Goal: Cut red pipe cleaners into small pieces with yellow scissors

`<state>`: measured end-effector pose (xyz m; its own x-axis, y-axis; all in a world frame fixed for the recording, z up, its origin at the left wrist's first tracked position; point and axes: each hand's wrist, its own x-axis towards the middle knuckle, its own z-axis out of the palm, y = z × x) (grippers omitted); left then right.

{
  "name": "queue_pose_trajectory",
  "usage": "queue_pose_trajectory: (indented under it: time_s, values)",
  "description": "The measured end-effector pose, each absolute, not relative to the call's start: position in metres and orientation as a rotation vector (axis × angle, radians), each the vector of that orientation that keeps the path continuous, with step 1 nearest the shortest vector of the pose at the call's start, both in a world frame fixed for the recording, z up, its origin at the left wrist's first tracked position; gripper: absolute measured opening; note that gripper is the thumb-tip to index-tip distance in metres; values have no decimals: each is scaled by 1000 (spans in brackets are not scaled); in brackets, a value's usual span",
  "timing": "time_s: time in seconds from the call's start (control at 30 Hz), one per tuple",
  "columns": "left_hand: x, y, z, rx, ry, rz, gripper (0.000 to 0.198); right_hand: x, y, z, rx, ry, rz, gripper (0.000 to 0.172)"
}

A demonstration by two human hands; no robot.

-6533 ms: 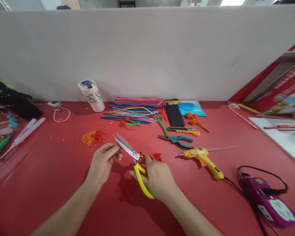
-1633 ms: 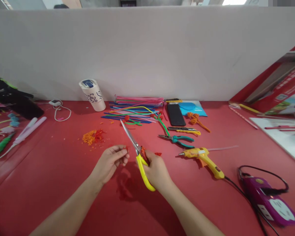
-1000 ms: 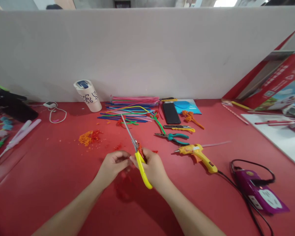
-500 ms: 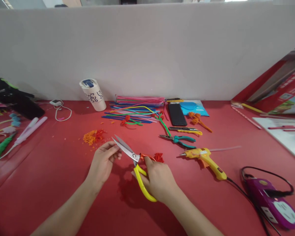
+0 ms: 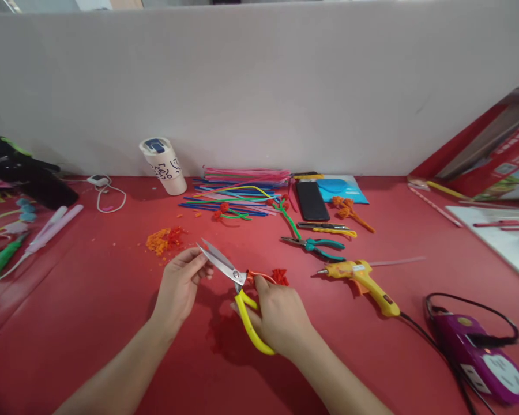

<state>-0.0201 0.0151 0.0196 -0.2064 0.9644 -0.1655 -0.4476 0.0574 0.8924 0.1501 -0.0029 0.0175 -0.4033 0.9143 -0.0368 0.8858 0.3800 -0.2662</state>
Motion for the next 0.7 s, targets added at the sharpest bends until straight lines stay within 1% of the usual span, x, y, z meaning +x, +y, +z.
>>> queue_pose_trajectory:
  time_s: [0.13,0.43,0.7]
  values:
    - [-20,15,19,658,1076,1485,3,150,-3,13,-1648,-2541,298,33]
    - [-20,16,19,637,1045,1471,3,151,-3,7,-1641,-2573,221,36]
    - [-20,15,21,620,1048,1459,6,150,-3,8,-1640,-2564,244,36]
